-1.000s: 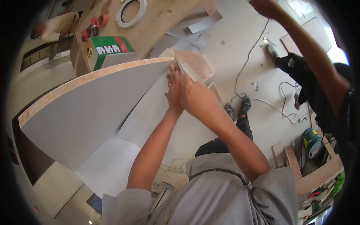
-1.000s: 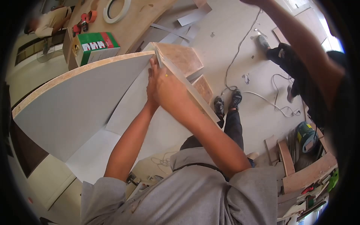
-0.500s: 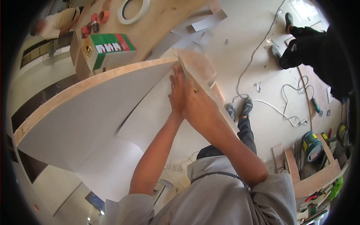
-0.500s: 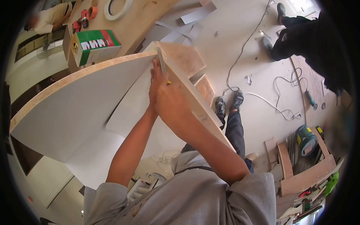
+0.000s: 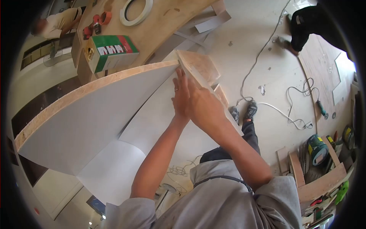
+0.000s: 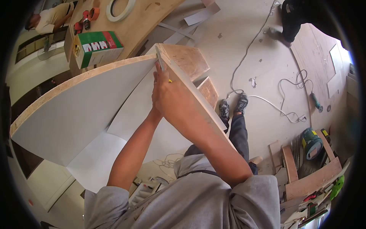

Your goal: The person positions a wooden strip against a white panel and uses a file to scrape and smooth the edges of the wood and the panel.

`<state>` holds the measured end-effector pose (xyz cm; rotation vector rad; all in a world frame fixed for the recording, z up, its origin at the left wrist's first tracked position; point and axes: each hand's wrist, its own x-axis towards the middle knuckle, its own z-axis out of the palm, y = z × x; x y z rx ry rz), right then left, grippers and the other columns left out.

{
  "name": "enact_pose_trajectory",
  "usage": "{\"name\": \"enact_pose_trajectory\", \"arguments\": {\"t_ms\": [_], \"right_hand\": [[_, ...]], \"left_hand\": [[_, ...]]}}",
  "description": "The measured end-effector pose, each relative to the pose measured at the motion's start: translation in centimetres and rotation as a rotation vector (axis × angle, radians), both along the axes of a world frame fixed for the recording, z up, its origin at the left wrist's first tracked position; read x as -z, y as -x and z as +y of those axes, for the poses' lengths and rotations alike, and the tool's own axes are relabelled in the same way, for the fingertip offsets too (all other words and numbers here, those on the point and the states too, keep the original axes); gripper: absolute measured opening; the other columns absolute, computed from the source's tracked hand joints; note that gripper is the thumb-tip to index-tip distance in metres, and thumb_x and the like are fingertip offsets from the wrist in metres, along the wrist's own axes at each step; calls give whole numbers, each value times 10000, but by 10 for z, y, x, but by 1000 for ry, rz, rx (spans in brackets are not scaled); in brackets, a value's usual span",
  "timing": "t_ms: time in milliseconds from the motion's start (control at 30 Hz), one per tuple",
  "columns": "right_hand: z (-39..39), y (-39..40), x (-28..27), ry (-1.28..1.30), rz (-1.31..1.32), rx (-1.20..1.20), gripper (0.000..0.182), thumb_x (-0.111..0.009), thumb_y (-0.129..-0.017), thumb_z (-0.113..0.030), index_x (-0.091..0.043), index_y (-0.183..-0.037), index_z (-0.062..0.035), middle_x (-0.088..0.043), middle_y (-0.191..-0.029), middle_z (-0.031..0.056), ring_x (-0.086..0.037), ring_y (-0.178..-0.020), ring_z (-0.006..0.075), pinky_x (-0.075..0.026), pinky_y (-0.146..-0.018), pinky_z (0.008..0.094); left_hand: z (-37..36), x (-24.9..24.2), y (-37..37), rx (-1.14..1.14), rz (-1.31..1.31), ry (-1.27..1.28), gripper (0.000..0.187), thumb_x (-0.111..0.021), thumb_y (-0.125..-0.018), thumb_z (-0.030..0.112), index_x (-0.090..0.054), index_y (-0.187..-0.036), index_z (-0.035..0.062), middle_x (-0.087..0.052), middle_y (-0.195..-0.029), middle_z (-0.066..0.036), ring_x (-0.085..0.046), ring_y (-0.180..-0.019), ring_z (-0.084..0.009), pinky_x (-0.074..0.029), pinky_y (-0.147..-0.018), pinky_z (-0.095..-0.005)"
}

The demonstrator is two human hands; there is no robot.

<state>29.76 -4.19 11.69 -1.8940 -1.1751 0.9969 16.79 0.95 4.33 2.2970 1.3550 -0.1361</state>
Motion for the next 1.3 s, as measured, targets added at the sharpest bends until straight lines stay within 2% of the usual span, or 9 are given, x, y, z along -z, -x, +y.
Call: {"name": "enact_pose_trajectory", "arguments": {"t_ms": [200, 300, 600, 733, 833, 1033, 1100, 1200, 1300], "right_hand": [[8, 3, 28, 12, 49, -45, 455, -660, -878, -82, -503, -1291, 28, -718, -865, 302, -721, -816, 491, -585, -703, 547], [1, 0, -1, 120, 0, -63, 375, -652, -897, -88, -502, -1217, 38, -717, -867, 311, -722, -823, 506, -579, -707, 565], [-7, 1, -9, 29, 9, -10, 592, -656, -888, -72, -455, -1426, 68, -731, -896, 302, -727, -849, 511, -588, -730, 552], [-22, 8, -1, -197, -165, 79, 654, -688, -843, -38, -444, -1435, 92, -730, -884, 296, -732, -833, 499, -593, -712, 538], [-28, 15, 12, 17, -117, 15, 609, -707, -827, -34, -482, -1378, 93, -728, -868, 294, -734, -810, 492, -593, -686, 538], [-5, -4, 4, -11, -46, -7, 495, -704, -846, -50, -523, -1280, 106, -725, -858, 297, -730, -797, 495, -588, -664, 545], [-16, 0, -11, -10, -69, -9, 495, -703, -850, -62, -525, -1277, 115, -727, -910, 301, -732, -793, 478, -591, -658, 531], [-28, 7, -26, -36, -173, 15, 501, -708, -854, -86, -532, -1275, 121, -726, -985, 285, -739, -786, 430, -601, -642, 488], [-25, 21, 9, -90, -317, 52, 501, -682, -920, -113, -562, -1352, 109, -702, -1003, 202, -756, -761, 349, -635, -647, 426]], "left_hand": [[8, 18, 16, 322, -131, -288, 838, -652, -1005, 375, -229, -1638, 24, -142, -1743, -268, -209, -1574, -539, -336, -1220, -653], [4, 6, 5, 127, -102, -102, 803, -641, -1014, 349, -237, -1630, 28, -148, -1743, -270, -219, -1569, -542, -293, -1249, -627], [11, 19, 13, 116, -117, -91, 788, -615, -1034, 365, -217, -1656, 91, -115, -1760, -254, -218, -1547, -590, -378, -1200, -623], [4, -8, -7, -152, -17, 172, 918, -668, -1011, 346, -117, -1658, 0, -106, -1759, -251, -139, -1603, -500, -171, -1312, -590], [3, -2, -4, -113, -35, 78, 738, -595, -1048, 342, -232, -1664, 159, -108, -1777, -205, -189, -1561, -588, -381, -1110, -750], [12, 18, 16, 313, -100, -211, 774, -599, -1035, 325, -200, -1678, 157, -104, -1778, -190, -156, -1570, -587, -381, -1157, -694], [6, 10, 11, 178, -81, -111, 772, -599, -1031, 322, -205, -1671, 146, -113, -1776, -188, -144, -1579, -567, -368, -1191, -660], [-5, 13, 10, -20, -111, 33, 798, -666, -1005, 313, -260, -1614, -4, -159, -1733, -269, -109, -1614, -487, -190, -1284, -603], [15, 22, 8, 63, -21, 8, 913, -703, -992, 332, -185, -1638, -53, -144, -1731, -300, -104, -1627, -450, -109, -1323, -571]]}}
